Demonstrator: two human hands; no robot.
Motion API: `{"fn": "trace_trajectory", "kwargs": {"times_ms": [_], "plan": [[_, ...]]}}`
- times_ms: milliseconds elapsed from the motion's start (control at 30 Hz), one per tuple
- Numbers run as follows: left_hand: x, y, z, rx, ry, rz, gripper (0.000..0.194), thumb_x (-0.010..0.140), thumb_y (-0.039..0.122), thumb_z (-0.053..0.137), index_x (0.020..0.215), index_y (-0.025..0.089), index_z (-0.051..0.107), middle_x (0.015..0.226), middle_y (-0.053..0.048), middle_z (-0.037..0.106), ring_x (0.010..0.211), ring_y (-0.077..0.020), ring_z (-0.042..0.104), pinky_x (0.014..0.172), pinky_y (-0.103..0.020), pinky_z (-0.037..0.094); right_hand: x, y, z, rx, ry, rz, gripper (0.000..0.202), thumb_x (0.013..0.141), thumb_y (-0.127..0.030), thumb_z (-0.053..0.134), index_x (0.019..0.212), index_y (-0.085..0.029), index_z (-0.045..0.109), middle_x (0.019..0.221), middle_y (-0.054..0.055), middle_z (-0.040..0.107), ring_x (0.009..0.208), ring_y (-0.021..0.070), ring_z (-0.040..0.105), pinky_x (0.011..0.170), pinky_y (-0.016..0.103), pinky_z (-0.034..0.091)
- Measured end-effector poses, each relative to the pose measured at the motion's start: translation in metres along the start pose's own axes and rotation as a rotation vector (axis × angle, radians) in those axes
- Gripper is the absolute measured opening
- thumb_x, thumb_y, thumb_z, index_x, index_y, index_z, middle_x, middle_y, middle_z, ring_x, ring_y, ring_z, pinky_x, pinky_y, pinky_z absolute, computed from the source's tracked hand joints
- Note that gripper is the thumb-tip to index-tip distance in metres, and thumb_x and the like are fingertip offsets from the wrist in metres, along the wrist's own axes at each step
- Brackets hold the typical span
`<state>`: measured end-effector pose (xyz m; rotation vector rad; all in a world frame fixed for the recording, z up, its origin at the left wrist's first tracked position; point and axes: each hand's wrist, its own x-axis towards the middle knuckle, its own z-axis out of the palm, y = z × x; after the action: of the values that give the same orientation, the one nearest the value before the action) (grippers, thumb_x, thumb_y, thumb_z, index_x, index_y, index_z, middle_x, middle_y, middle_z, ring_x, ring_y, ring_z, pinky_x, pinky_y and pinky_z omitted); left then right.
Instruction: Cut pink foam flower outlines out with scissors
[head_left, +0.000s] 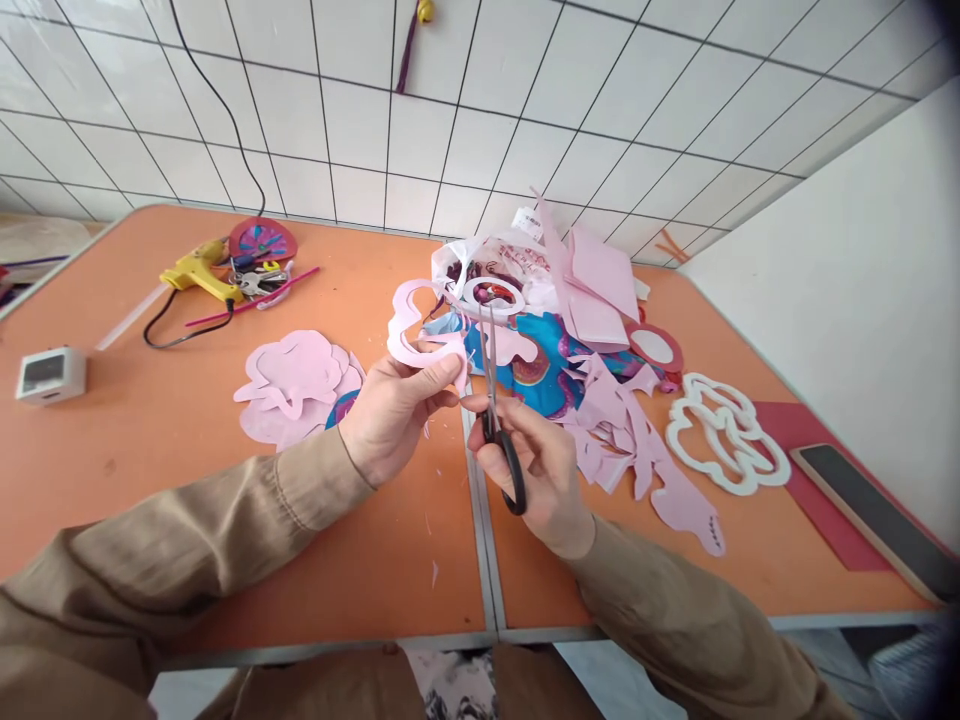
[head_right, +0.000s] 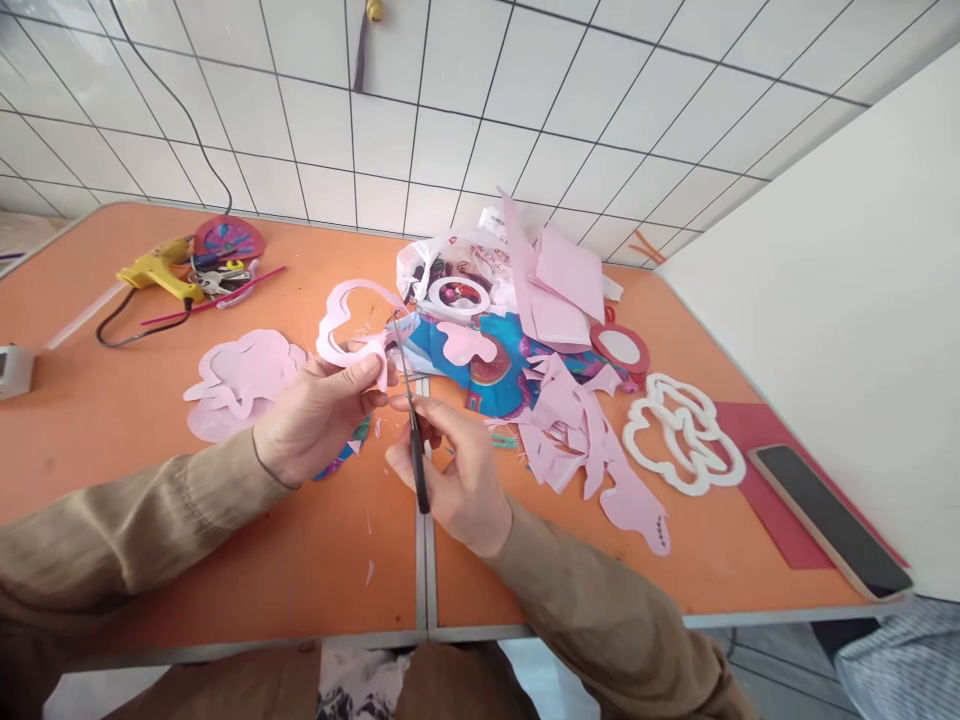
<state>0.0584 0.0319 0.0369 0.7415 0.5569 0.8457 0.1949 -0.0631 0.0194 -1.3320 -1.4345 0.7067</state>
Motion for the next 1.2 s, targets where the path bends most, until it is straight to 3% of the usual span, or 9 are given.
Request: {"fn": "trace_trajectory", "kwargs": {"times_ms": [233,467,667,967,1200], "plan": [[-0.0014,-0.0019,0.0013,-0.008,-0.001,-0.003,0.026,0.068,0.03,0.089,0.072,0.016,0.067,0.067,0.003,0.063,0.063,-0.0088,0.06,0.063,-0.022,0.047,0.0022,-0.001,0.0037,-0.093,-0.002,0.079,0.026,0.083,-0.031,0.063,0.106,-0.02,0.069,0.07,-0.001,0.057,0.063,0.014,0.05,0.059,0.029,0.043],[0.0001,-0.0027,0.0018,-0.02,0.05,0.027,0.033,0.059,0.03,0.094,0.075,0.017,0.068,0.07,0.003,0.067,0.065,-0.0095,0.061,0.063,-0.023,0.047,0.0054,-0.0005,0.0034,-0.342,0.051,-0.123,0.024,0.08,-0.019,0.063,0.103,-0.018,0.069,0.067,0.0,0.061,0.06,0.0144,0.053,0.057,0.028,0.044],[-0.0006,-0.0022,0.0034,-0.012,0.071,0.063,0.039,0.053,0.035,0.096,0.073,0.016,0.069,0.067,0.003,0.067,0.062,-0.0087,0.06,0.063,-0.022,0.047,0.0052,0.0013,0.0014,-0.451,0.083,-0.222,0.023,0.083,-0.022,0.065,0.104,-0.013,0.07,0.066,-0.001,0.06,0.058,0.014,0.055,0.055,0.027,0.047],[-0.0009,-0.003,0.0038,-0.024,0.081,0.05,0.041,0.048,0.037,0.098,0.071,0.017,0.07,0.067,0.002,0.067,0.063,-0.0092,0.061,0.061,-0.022,0.047,0.0023,0.0047,0.0011,-0.551,0.112,-0.243,0.028,0.084,-0.026,0.067,0.106,-0.01,0.072,0.068,0.0,0.059,0.058,0.014,0.056,0.059,0.029,0.049],[-0.0012,-0.0043,0.0006,-0.037,0.078,0.041,0.032,0.057,0.03,0.095,0.073,0.016,0.071,0.071,0.002,0.068,0.066,-0.009,0.061,0.062,-0.021,0.048,0.0022,0.0056,0.0007,-0.591,0.104,-0.258,0.029,0.085,-0.025,0.069,0.107,-0.006,0.073,0.068,0.0,0.057,0.059,0.0144,0.054,0.059,0.03,0.048]]}}
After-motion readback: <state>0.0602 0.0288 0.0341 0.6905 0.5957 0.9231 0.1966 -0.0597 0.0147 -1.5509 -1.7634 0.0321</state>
